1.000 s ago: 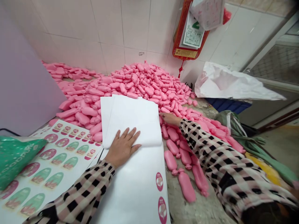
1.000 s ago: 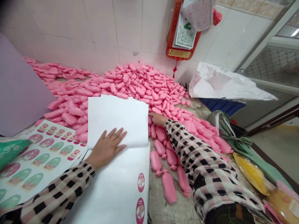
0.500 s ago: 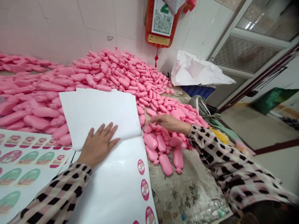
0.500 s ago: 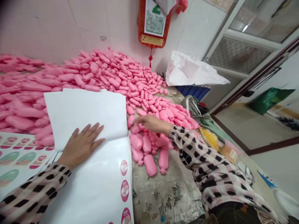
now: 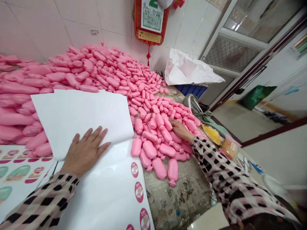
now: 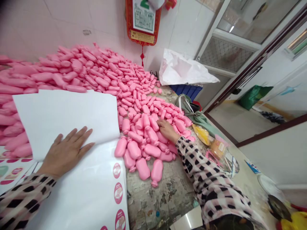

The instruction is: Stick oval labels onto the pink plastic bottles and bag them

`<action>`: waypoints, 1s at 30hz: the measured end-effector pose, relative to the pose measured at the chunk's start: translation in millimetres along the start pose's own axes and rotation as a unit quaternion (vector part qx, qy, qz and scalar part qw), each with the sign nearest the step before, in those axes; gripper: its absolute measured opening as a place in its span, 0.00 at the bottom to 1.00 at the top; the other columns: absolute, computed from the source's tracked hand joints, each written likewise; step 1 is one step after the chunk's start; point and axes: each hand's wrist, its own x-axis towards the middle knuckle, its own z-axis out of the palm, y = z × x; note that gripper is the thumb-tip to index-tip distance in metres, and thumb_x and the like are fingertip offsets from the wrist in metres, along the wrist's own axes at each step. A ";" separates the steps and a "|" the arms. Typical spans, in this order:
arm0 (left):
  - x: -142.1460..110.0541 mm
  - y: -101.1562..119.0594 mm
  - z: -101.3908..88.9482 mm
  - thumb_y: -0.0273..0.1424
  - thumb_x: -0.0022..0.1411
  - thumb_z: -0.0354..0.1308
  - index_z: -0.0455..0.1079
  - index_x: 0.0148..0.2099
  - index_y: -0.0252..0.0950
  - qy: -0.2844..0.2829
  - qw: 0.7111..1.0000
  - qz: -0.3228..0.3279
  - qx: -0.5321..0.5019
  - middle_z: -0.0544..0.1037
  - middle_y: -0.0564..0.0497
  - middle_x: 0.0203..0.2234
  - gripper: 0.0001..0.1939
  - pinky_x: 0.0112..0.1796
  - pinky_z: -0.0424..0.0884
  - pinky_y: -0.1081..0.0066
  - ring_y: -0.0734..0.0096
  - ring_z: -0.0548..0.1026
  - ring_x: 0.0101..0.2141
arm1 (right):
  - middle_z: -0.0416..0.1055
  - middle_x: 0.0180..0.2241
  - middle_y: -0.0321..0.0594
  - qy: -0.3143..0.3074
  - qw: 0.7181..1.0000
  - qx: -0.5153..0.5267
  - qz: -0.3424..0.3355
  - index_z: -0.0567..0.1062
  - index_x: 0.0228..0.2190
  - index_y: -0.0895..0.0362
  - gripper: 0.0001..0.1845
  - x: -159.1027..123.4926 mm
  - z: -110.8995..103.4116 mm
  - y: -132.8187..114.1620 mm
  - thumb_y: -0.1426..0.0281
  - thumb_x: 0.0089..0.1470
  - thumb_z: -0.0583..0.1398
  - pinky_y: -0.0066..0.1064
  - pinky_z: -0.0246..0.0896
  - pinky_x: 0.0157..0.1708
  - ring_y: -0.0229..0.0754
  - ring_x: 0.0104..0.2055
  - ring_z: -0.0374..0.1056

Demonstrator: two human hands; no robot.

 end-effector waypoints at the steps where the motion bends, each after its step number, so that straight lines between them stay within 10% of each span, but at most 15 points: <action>1: -0.2 0.5 -1.0 0.45 0.67 0.34 0.51 0.66 0.37 -0.001 1.000 0.001 -0.002 0.56 0.46 0.63 0.30 0.56 0.49 0.46 0.49 0.54 0.61 | 0.72 0.50 0.39 -0.006 1.000 0.006 -0.010 0.78 0.42 0.55 0.25 -7.6 3.0 -4.7 0.80 0.47 0.50 0.40 0.53 0.57 0.44 0.54 0.64; 5: -1.1 1.5 -3.8 0.44 0.67 0.35 0.49 0.66 0.37 -0.007 1.000 -0.001 -0.005 0.55 0.46 0.64 0.30 0.57 0.48 0.46 0.50 0.53 0.61 | 0.72 0.49 0.35 0.060 0.997 0.033 0.033 0.76 0.44 0.50 0.21 -24.4 -12.9 -0.5 0.75 0.53 0.52 0.37 0.58 0.54 0.42 0.52 0.66; 11: -0.6 2.6 -5.6 0.43 0.68 0.36 0.50 0.66 0.37 -0.008 1.000 -0.001 0.010 0.55 0.46 0.64 0.29 0.56 0.49 0.47 0.51 0.54 0.61 | 0.68 0.50 0.50 0.263 0.930 -0.042 0.254 0.69 0.50 0.61 0.21 -9.9 -77.3 77.5 0.70 0.62 0.44 0.47 0.57 0.52 0.49 0.52 0.63; 19: -1.1 0.5 -4.1 0.44 0.67 0.38 0.50 0.66 0.38 -0.006 1.000 -0.005 0.001 0.55 0.47 0.64 0.30 0.57 0.48 0.48 0.51 0.53 0.61 | 0.66 0.49 0.45 0.162 0.924 -0.072 0.340 0.68 0.49 0.58 0.18 8.1 -85.4 136.3 0.64 0.59 0.57 0.42 0.66 0.44 0.44 0.46 0.67; 30: 0.6 2.0 -3.2 0.44 0.67 0.33 0.51 0.66 0.37 0.001 1.000 -0.004 0.005 0.56 0.46 0.63 0.30 0.57 0.48 0.48 0.51 0.53 0.61 | 0.69 0.50 0.46 0.120 0.962 -0.056 0.237 0.72 0.46 0.56 0.14 -20.2 -51.2 109.9 0.70 0.59 0.54 0.44 0.58 0.53 0.46 0.52 0.64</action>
